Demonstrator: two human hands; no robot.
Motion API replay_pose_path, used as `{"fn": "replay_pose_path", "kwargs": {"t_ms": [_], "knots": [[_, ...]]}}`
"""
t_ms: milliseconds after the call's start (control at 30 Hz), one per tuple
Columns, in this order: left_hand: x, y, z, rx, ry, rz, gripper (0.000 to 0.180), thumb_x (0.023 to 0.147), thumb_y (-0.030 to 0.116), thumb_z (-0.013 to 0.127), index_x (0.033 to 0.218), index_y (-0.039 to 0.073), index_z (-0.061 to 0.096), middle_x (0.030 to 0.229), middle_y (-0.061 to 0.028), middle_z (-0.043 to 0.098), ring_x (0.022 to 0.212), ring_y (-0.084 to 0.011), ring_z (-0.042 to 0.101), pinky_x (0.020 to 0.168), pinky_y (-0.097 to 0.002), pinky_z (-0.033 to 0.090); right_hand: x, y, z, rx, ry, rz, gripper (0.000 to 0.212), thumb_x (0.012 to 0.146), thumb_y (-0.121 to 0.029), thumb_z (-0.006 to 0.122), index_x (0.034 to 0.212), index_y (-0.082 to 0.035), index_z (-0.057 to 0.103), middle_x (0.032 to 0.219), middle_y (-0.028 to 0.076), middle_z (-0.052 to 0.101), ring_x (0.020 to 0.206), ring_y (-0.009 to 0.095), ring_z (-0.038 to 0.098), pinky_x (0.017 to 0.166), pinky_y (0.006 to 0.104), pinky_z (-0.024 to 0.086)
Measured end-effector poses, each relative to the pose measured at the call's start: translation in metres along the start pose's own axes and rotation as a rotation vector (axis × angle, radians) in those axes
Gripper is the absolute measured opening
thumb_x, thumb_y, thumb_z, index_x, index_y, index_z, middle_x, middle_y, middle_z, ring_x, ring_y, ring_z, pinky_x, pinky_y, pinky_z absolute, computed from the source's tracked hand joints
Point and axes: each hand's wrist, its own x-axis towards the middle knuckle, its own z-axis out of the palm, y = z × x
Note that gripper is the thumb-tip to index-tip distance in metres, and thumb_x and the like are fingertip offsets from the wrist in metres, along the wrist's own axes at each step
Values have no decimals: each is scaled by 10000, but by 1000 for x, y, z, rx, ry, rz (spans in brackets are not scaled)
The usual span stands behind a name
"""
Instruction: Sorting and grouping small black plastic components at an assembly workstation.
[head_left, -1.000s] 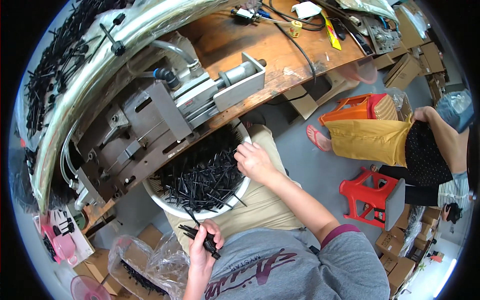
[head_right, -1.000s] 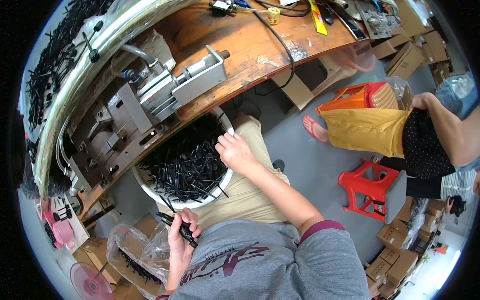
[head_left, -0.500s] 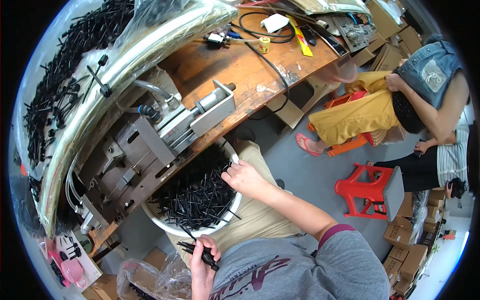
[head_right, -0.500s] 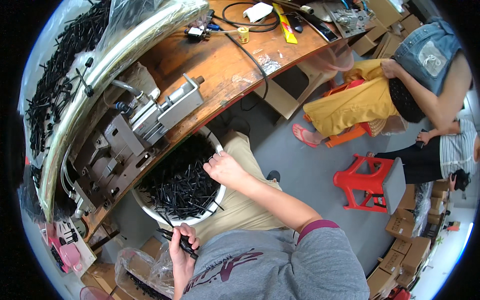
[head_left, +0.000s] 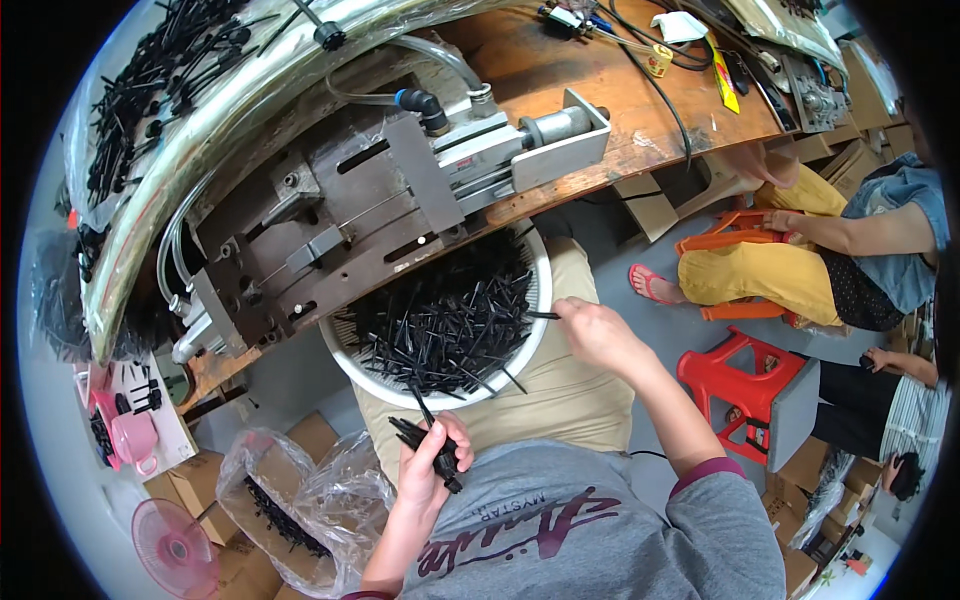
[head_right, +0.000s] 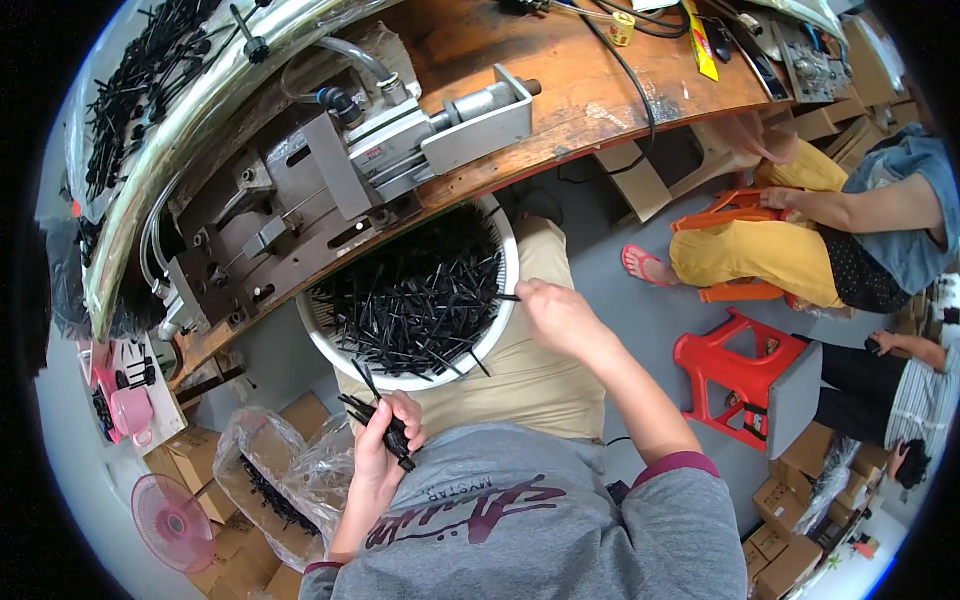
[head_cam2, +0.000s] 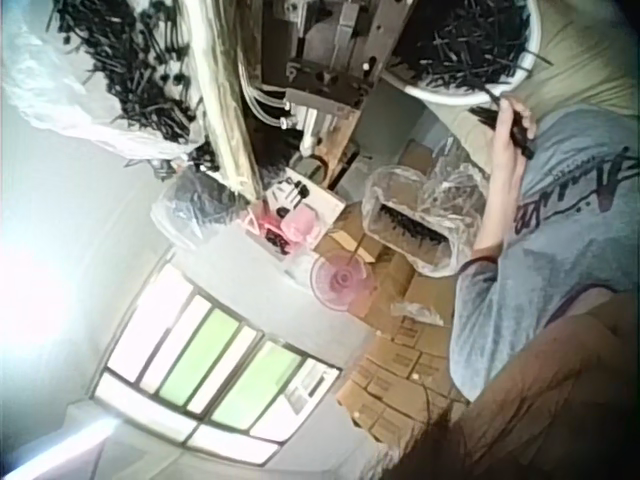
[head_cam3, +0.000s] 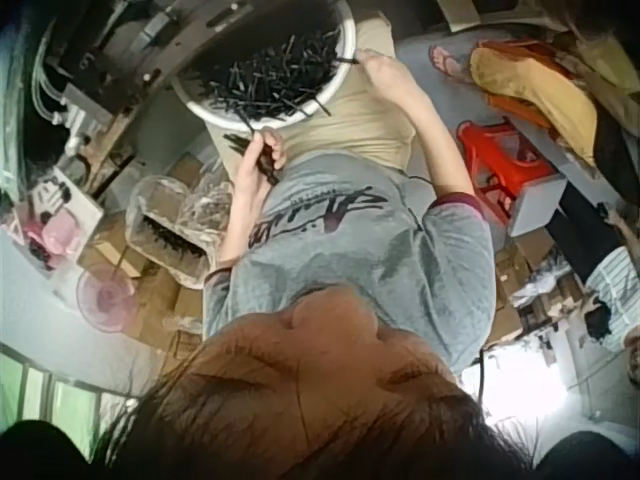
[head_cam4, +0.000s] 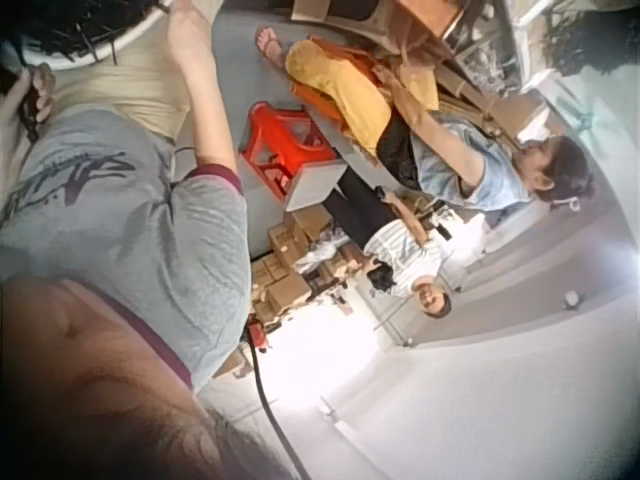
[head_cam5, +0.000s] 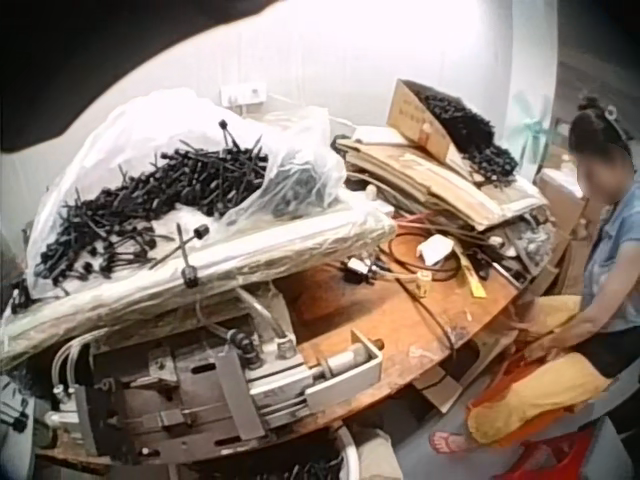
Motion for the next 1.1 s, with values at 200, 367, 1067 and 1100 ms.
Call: {"fn": "replay_pose_path", "kwargs": {"t_ms": [200, 367, 1067, 1100], "knots": [[0, 2, 14, 64, 166, -16, 258, 956, 232, 587, 991, -23, 603, 800, -57, 554, 677, -122, 520, 553, -265, 425, -11, 3, -18, 296, 20, 169, 131, 911, -109, 552, 966, 8, 571, 805, 168, 650, 748, 304, 655, 668, 395, 501], [7, 5, 14, 133, 180, 36, 243, 957, 210, 586, 1081, 1, 599, 778, -31, 532, 612, -119, 493, 524, -259, 390, -22, -14, -34, 1150, -166, 274, 173, 972, -132, 537, 1033, 28, 560, 804, 84, 655, 652, 135, 639, 607, 262, 502], [29, 17, 55, 257, 199, 219, 193, 884, 141, 693, 1008, -6, 676, 770, -5, 606, 631, -63, 533, 567, -207, 430, -40, -108, -28, 1423, -300, 110, 226, 984, -109, 535, 1147, 44, 566, 958, 119, 678, 826, 169, 685, 712, 267, 545], [28, 17, 53, 250, 204, 202, 199, 883, 137, 693, 1017, -8, 672, 780, -6, 610, 638, -61, 536, 571, -206, 436, -39, -109, -28, 1402, -302, 117, 230, 984, -114, 535, 1150, 41, 571, 956, 115, 679, 825, 165, 685, 708, 265, 545]]}}
